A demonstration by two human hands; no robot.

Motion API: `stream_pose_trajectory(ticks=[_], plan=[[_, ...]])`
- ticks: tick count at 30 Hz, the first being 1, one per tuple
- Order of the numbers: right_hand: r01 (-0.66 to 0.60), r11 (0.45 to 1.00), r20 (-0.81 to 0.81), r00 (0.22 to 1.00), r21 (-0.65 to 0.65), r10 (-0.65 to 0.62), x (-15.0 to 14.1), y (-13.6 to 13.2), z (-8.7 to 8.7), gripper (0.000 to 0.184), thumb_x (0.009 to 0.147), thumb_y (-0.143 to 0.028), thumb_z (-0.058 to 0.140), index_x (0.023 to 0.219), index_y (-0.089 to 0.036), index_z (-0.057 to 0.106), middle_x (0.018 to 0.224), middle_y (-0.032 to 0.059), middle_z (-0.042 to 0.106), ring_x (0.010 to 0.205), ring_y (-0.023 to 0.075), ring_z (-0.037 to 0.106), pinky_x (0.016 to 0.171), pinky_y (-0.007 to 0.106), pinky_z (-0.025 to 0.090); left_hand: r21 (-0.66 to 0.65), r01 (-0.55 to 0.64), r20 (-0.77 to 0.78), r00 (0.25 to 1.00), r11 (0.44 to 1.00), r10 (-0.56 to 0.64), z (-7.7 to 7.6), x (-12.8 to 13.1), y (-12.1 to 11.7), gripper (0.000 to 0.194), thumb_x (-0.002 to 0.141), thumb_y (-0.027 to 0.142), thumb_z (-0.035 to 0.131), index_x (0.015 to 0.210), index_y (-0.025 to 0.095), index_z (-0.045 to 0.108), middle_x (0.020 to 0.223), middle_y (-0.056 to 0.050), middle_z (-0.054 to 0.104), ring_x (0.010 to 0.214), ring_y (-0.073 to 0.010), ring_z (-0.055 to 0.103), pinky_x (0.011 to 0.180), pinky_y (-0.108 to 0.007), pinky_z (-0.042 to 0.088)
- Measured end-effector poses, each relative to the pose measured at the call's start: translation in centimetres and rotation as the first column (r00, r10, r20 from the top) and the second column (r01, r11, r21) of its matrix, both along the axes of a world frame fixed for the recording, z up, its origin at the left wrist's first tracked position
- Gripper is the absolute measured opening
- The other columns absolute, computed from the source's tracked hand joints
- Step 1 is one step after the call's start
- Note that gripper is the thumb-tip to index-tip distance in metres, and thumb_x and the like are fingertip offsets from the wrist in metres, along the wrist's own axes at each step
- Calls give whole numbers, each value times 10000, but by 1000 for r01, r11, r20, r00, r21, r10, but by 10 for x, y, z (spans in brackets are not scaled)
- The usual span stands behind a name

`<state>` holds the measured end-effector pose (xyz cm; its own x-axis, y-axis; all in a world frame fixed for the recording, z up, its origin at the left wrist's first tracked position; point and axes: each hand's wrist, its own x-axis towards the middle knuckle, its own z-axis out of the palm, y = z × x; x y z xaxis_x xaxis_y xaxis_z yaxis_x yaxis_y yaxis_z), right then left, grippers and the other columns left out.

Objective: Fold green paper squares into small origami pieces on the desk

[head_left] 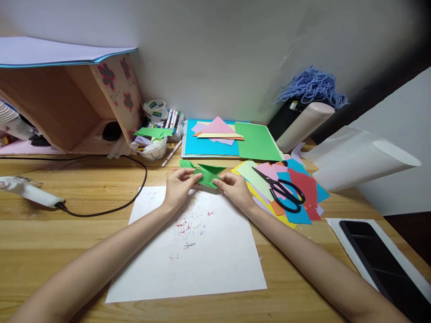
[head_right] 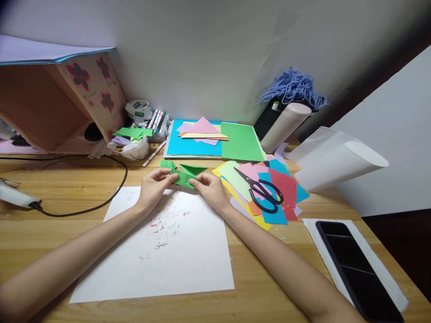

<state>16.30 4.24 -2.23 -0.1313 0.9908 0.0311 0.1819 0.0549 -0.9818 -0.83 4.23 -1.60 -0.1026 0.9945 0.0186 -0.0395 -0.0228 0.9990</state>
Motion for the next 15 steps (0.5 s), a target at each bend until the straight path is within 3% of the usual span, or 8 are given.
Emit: stream_pose_trajectory(ticks=[4,7,10,15], plan=[[-248,967,9,969,-54,249,6,2,5,230,725,-376,634,727,-148,602,689,6,586,621,111,522,591,239,405,70,200,-154,970,977,-188,3,-2,-3,413,707,274,668,1089,155,567,592,35,552,503,-95,536,495,-218,451],[-336,938,-1,941,-81,337,10,5,7,194,738,-338,628,732,-146,613,698,5,585,639,107,525,613,240,400,93,281,-294,924,955,-243,2,-2,-5,459,733,259,643,1170,182,525,609,43,510,509,-81,481,474,-199,401],[-301,948,5,953,-100,303,10,6,8,201,726,-328,641,671,-140,598,639,-6,560,600,99,505,588,237,381,105,279,-280,929,954,-241,0,-2,-4,467,729,258,650,1170,183,517,668,27,525,578,-91,500,514,-207,408],[-175,976,-58,984,-126,169,3,2,13,238,686,-368,672,681,-140,602,640,-6,560,571,93,488,569,241,378,52,243,-65,969,969,-240,-4,-4,3,452,680,232,694,1091,167,516,643,47,522,587,-88,537,580,-228,452]])
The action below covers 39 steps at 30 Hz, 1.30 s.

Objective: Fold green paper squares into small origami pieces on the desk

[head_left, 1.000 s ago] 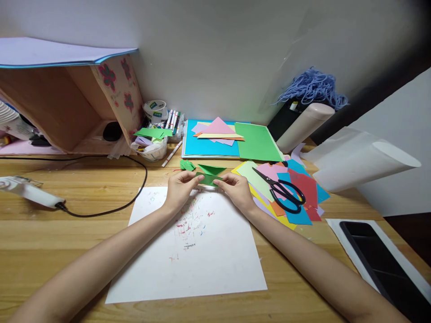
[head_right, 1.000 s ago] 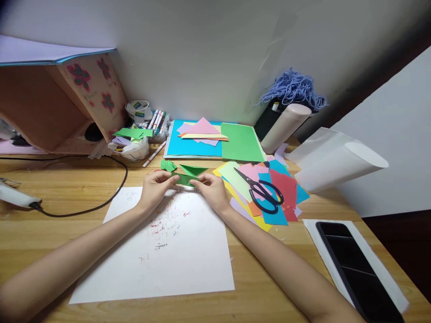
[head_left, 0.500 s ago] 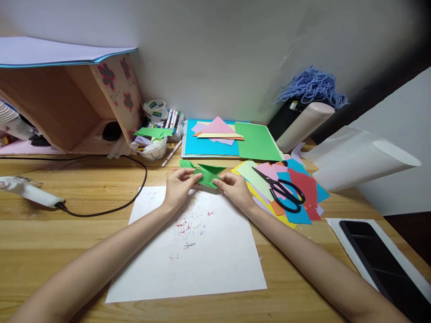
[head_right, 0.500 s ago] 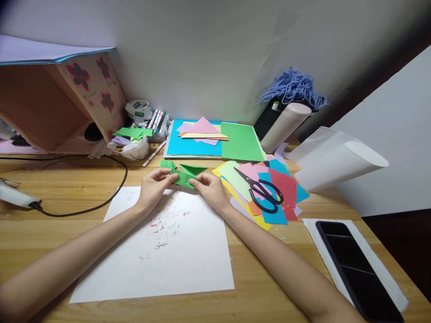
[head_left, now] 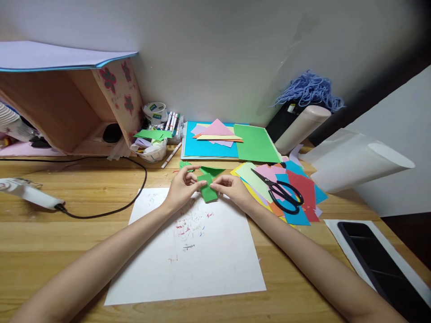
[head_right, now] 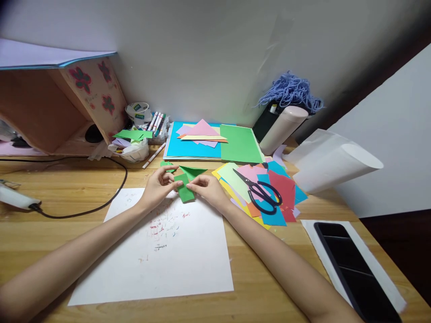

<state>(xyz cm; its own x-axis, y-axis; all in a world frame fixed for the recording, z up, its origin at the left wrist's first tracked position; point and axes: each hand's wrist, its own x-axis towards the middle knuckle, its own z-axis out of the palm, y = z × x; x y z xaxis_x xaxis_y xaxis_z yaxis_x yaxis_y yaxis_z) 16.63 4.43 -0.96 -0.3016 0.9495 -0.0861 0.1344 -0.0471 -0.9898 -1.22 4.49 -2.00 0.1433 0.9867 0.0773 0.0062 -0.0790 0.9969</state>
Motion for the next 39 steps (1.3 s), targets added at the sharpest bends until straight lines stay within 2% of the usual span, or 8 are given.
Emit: stream_pose_trajectory(ticks=[5,10,16,29,39], plan=[[23,999,-21,999,-32,-24,-1,-1,0,257,648,-379,701,732,-153,609,672,-10,572,579,93,488,573,242,381,-53,39,13,999,998,-39,-1,0,0,495,644,229,718,1084,168,499,586,53,554,532,-95,550,548,-229,454],[-4,1000,30,1000,6,3,1,1,-1,238,687,-368,667,651,-140,610,595,-17,540,558,91,469,560,240,364,-46,73,-26,997,996,-74,0,1,-3,517,627,235,729,1085,166,500,595,39,583,542,-111,574,536,-229,462],[48,999,25,999,-11,-47,-1,1,-1,244,672,-367,672,628,-136,606,569,-21,531,535,88,460,539,236,361,-63,52,17,999,997,-51,0,1,-1,492,627,217,728,1059,162,500,623,33,599,545,-104,582,547,-228,468],[86,994,22,996,-64,-85,-2,1,1,273,612,-392,710,589,-140,607,547,-16,549,510,91,463,518,239,362,-78,53,44,998,996,-50,4,1,-2,481,615,217,734,1032,148,504,628,24,606,542,-111,596,535,-230,468],[85,994,17,996,-72,-84,-2,0,-1,271,620,-394,702,589,-141,612,537,-20,549,498,88,462,513,236,360,-83,56,39,998,995,-53,5,1,-2,461,631,216,733,1025,140,506,641,17,603,550,-99,581,525,-212,456]])
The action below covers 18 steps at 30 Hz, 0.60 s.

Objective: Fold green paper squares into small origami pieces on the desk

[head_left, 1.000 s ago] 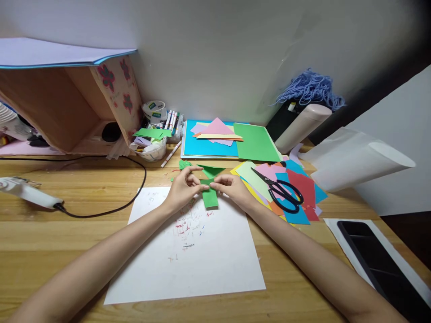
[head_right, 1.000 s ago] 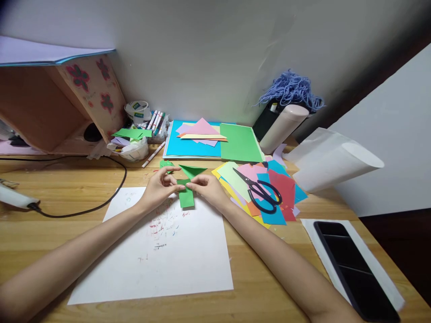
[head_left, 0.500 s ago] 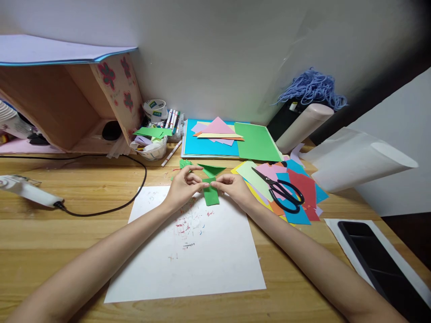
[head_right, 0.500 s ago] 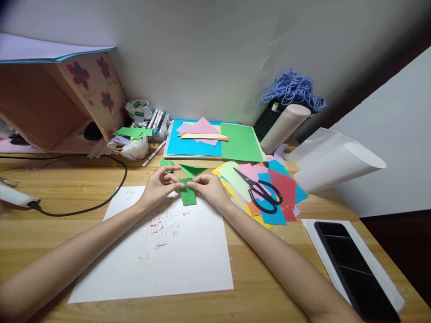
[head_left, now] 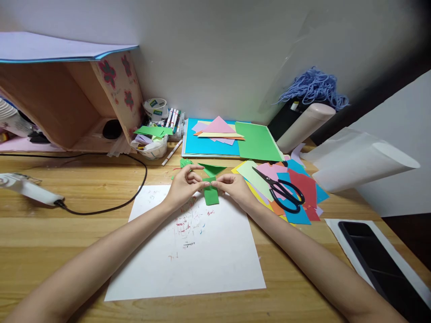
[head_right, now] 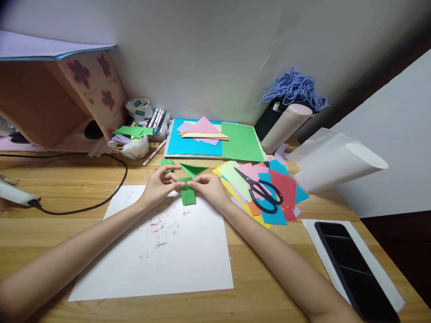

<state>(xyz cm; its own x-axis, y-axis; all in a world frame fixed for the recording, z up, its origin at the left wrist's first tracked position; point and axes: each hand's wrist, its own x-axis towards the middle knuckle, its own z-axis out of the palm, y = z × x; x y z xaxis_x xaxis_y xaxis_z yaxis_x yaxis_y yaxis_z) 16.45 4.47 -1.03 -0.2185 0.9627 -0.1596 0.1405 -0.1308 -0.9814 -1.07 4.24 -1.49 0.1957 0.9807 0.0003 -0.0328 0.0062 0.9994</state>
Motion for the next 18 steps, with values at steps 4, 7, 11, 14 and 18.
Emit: stream_pose_trajectory(ticks=[4,7,11,14,18], plan=[[-3,1000,-5,1000,-6,3,0,0,2,280,621,-406,700,584,-141,614,532,-20,545,492,87,460,508,236,362,1,6,-1,1000,1000,-6,-1,0,0,458,636,232,732,1027,146,509,644,17,600,559,-101,580,534,-217,463],[-2,1000,-15,1000,-22,1,-1,-1,4,280,622,-407,699,579,-144,612,525,-22,541,483,83,452,502,234,364,21,12,-6,1000,1000,-12,-4,-1,1,430,646,243,725,1015,147,526,643,11,598,569,-109,583,542,-230,470],[-12,1000,-7,1000,-21,11,-2,-1,4,286,627,-414,695,573,-146,611,516,-21,540,479,84,449,499,237,362,45,17,-50,999,999,-15,-6,-1,2,348,653,261,716,947,128,585,655,-10,602,569,-108,572,540,-238,465],[-23,1000,-1,1000,-5,23,-1,0,2,286,640,-418,688,593,-143,624,528,-13,551,486,88,458,502,240,364,35,13,-66,998,999,-10,-5,0,2,306,650,267,717,899,114,624,679,-30,614,579,-106,566,550,-245,468],[-37,999,2,999,13,37,0,0,0,279,656,-414,679,605,-145,626,541,-11,558,493,88,460,506,240,370,-4,22,-68,997,1000,-22,-3,1,1,243,657,270,709,838,113,665,729,-61,655,608,-116,584,577,-261,481]])
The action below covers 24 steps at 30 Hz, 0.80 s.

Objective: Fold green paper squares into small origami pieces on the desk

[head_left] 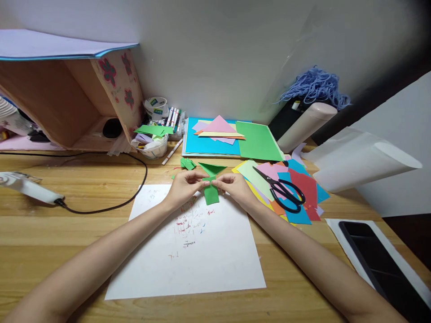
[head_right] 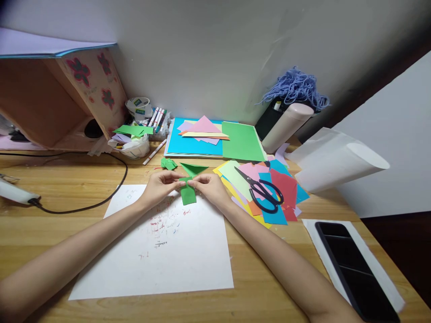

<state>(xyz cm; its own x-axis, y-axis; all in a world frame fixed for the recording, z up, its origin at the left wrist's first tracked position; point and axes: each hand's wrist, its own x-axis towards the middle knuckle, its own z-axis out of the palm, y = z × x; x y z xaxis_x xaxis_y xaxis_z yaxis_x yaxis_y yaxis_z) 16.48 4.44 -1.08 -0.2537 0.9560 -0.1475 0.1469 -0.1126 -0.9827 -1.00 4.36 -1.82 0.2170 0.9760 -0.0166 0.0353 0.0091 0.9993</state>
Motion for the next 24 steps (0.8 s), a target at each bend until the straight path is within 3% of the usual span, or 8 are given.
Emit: stream_pose_trajectory(ticks=[7,14,21,24], plan=[[28,996,61,998,88,-34,-3,-2,-6,261,680,-415,666,655,-156,642,616,7,606,529,99,493,515,237,393,-49,-38,-18,999,998,38,1,3,0,218,615,291,726,702,107,648,646,-56,654,547,-122,575,519,-252,460],[87,982,69,993,169,-100,-5,-3,-15,252,671,-420,678,673,-169,657,722,48,676,678,169,601,620,278,462,-72,-22,-25,999,997,20,-2,5,-1,221,661,318,681,655,119,583,598,-32,615,508,-119,570,477,-233,436],[-43,978,106,994,202,22,1,-2,-12,268,689,-426,663,671,-158,666,707,46,666,670,164,593,639,282,458,62,150,-309,943,987,-124,-2,-4,0,247,748,377,603,677,141,587,596,-19,589,528,-118,522,490,-227,387],[-69,980,114,992,186,49,2,0,-9,275,685,-430,667,679,-156,651,709,41,651,677,156,584,649,278,455,122,137,-376,923,983,-82,0,-3,-3,259,765,378,584,649,147,570,595,-12,578,533,-117,500,498,-229,369]])
